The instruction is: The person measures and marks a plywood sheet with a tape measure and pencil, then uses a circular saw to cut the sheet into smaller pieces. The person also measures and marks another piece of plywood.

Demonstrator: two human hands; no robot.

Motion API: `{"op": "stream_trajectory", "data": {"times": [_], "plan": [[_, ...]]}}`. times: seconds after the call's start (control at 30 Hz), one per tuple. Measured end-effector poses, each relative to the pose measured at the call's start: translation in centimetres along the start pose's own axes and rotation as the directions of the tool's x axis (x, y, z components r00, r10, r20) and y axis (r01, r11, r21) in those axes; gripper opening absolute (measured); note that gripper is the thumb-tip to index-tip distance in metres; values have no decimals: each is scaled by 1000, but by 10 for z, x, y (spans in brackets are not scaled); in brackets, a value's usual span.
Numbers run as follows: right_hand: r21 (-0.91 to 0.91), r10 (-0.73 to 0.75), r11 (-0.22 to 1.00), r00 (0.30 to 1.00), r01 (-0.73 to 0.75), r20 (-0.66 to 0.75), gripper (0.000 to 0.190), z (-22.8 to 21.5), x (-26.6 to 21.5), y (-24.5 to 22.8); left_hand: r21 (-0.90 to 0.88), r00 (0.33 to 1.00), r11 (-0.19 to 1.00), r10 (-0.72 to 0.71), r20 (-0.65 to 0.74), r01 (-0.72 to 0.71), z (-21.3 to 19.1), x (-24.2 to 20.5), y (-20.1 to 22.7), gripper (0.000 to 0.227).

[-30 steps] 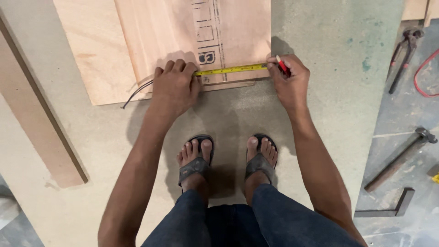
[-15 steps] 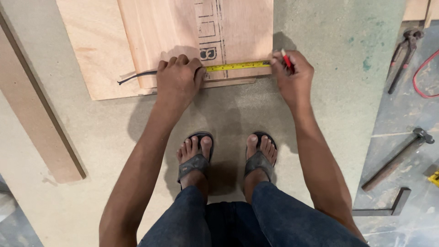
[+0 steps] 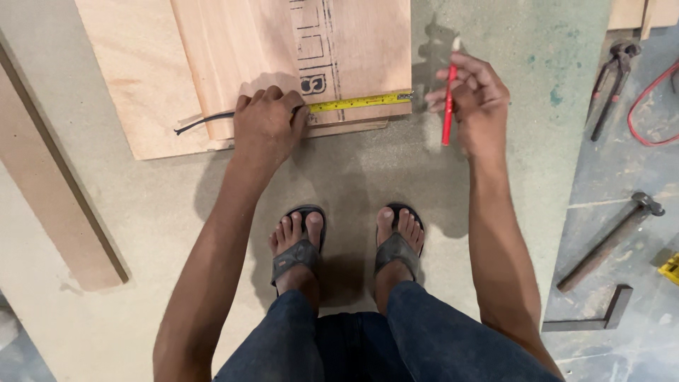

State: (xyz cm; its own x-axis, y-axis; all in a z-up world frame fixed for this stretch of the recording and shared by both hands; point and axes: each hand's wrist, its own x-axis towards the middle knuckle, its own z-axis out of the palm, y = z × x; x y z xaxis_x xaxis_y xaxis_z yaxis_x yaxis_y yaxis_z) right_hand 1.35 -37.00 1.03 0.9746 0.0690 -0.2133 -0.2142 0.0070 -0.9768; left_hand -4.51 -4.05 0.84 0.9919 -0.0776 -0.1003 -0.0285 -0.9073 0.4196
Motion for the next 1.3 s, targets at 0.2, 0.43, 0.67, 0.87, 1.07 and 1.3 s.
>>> {"op": "stream_trajectory", "data": {"times": [0.2, 0.43, 0.67, 0.87, 1.07, 1.3], "plan": [[394, -24, 919, 999, 7, 37, 25, -7, 0, 9, 24, 996, 999, -32, 89, 30, -2, 4, 0, 18], [50, -180, 983, 983, 178, 40, 12, -4, 2, 38, 43, 984, 997, -74, 160, 68, -2, 6, 1, 21], [-419, -295, 849, 947, 322, 131, 16, 19, -13, 31, 36, 980, 996, -85, 178, 79, -5, 6, 2, 21], [-370, -269, 884, 959, 284, 95, 14, 26, -12, 34, 57, 978, 995, -88, 188, 79, -4, 7, 3, 23], [-324, -183, 926, 981, 195, 66, 13, 25, -13, 34, 48, 975, 995, -97, 200, 89, -8, 7, 5, 23], [-368, -267, 887, 960, 279, 84, 12, 26, -15, 34, 38, 982, 997, -80, 173, 74, -5, 5, 3, 22]]}}
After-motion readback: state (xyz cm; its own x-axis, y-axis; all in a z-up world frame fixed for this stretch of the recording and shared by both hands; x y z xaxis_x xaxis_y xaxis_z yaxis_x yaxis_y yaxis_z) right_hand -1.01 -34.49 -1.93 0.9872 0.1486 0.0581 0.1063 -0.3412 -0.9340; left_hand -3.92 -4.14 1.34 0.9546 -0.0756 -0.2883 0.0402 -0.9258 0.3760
